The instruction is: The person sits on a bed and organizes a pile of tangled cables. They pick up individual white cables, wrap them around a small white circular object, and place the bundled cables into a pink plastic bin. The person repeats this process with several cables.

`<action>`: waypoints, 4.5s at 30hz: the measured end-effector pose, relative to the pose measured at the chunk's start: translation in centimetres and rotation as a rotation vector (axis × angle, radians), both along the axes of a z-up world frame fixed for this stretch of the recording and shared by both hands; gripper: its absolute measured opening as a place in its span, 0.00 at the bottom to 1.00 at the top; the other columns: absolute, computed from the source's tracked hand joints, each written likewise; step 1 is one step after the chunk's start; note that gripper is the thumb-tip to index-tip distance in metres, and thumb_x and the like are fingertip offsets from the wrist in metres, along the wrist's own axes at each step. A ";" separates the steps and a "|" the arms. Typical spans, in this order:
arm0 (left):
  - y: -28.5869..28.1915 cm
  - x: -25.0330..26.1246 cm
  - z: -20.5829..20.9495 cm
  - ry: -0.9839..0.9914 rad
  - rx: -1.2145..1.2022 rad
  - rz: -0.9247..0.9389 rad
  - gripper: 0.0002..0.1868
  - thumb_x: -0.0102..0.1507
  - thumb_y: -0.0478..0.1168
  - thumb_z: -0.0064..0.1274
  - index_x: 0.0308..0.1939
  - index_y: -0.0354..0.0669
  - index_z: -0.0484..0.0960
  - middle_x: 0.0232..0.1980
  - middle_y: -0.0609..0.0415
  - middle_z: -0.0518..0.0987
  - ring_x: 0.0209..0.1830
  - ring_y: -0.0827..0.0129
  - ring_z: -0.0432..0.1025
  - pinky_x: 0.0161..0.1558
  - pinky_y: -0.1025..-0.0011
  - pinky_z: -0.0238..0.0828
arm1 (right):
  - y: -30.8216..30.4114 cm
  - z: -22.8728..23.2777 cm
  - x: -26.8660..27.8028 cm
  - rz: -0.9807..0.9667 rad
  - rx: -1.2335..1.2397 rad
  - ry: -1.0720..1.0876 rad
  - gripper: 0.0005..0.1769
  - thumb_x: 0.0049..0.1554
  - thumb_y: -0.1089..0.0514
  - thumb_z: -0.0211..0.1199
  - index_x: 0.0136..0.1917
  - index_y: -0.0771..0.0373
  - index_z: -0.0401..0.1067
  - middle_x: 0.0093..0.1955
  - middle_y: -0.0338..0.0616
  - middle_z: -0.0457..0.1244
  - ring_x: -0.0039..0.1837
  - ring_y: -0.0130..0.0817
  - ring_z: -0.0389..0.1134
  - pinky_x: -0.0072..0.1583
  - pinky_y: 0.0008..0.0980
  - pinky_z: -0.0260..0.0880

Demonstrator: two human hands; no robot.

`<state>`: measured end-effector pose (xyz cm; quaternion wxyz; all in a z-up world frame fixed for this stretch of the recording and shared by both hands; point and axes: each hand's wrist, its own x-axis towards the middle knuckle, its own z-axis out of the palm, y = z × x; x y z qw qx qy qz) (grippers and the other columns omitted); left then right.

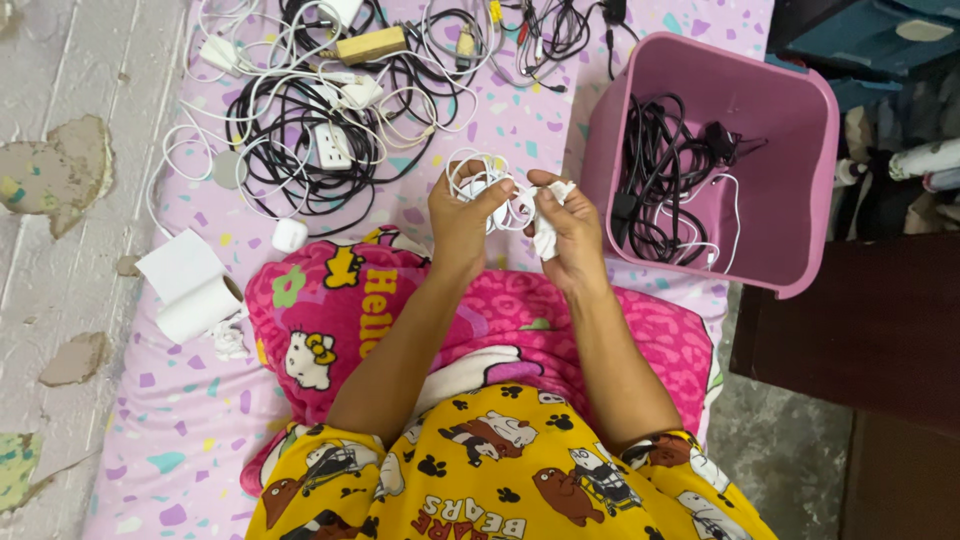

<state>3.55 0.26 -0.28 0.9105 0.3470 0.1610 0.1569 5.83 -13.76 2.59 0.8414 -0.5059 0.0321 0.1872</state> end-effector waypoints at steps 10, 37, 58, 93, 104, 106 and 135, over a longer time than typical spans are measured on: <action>-0.4 1.8 -2.6 0.067 -0.041 -0.012 0.17 0.58 0.23 0.63 0.47 0.35 0.76 0.41 0.51 0.81 0.36 0.69 0.79 0.40 0.73 0.80 | -1.8 -15.6 4.0 -0.045 -0.328 0.077 0.15 0.63 0.63 0.56 0.61 0.67 0.74 0.48 0.44 0.72 0.44 0.30 0.71 0.43 0.28 0.71; -2.1 2.1 -2.8 0.081 0.027 -0.042 0.16 0.57 0.23 0.63 0.44 0.37 0.76 0.41 0.55 0.79 0.37 0.72 0.76 0.40 0.75 0.78 | -2.5 -11.0 0.5 -0.130 -0.074 -0.046 0.29 0.68 0.48 0.53 0.78 0.61 0.62 0.75 0.44 0.62 0.73 0.35 0.64 0.67 0.38 0.70; -12.7 4.4 3.4 0.058 0.029 -0.258 0.15 0.59 0.28 0.63 0.47 0.38 0.78 0.41 0.55 0.81 0.36 0.73 0.77 0.35 0.76 0.75 | -7.8 -1.5 0.0 -0.383 0.028 -0.191 0.16 0.64 0.64 0.65 0.65 0.67 0.73 0.54 0.40 0.70 0.50 0.26 0.70 0.46 0.25 0.72; -34.3 27.3 -10.6 0.463 0.066 -0.337 0.30 0.54 0.42 0.73 0.51 0.36 0.72 0.41 0.48 0.80 0.36 0.65 0.77 0.36 0.67 0.78 | -28.4 -11.8 21.6 -0.566 -0.245 0.187 0.14 0.57 0.71 0.57 0.57 0.70 0.74 0.46 0.48 0.70 0.42 0.36 0.73 0.41 0.34 0.78; -35.2 29.1 -16.0 0.447 -0.092 -0.398 0.26 0.57 0.52 0.67 0.47 0.41 0.72 0.40 0.51 0.81 0.35 0.65 0.78 0.33 0.67 0.76 | -29.7 -17.1 25.2 -0.664 -0.351 0.282 0.11 0.61 0.68 0.56 0.54 0.68 0.75 0.44 0.48 0.70 0.38 0.37 0.72 0.35 0.31 0.74; -35.4 29.2 -16.8 0.502 -0.061 -0.450 0.26 0.59 0.57 0.65 0.45 0.42 0.73 0.37 0.53 0.79 0.30 0.67 0.72 0.28 0.68 0.68 | -29.7 -17.8 25.5 -0.668 -0.343 0.266 0.11 0.60 0.69 0.54 0.54 0.69 0.75 0.43 0.49 0.70 0.38 0.38 0.72 0.35 0.31 0.74; -35.7 30.2 -17.2 0.537 -0.539 -0.552 0.33 0.61 0.73 0.53 0.41 0.45 0.78 0.33 0.55 0.77 0.22 0.67 0.67 0.18 0.71 0.57 | -30.3 -16.1 26.3 -0.499 -0.567 0.302 0.12 0.62 0.61 0.56 0.54 0.75 0.67 0.45 0.62 0.69 0.42 0.48 0.75 0.39 0.39 0.79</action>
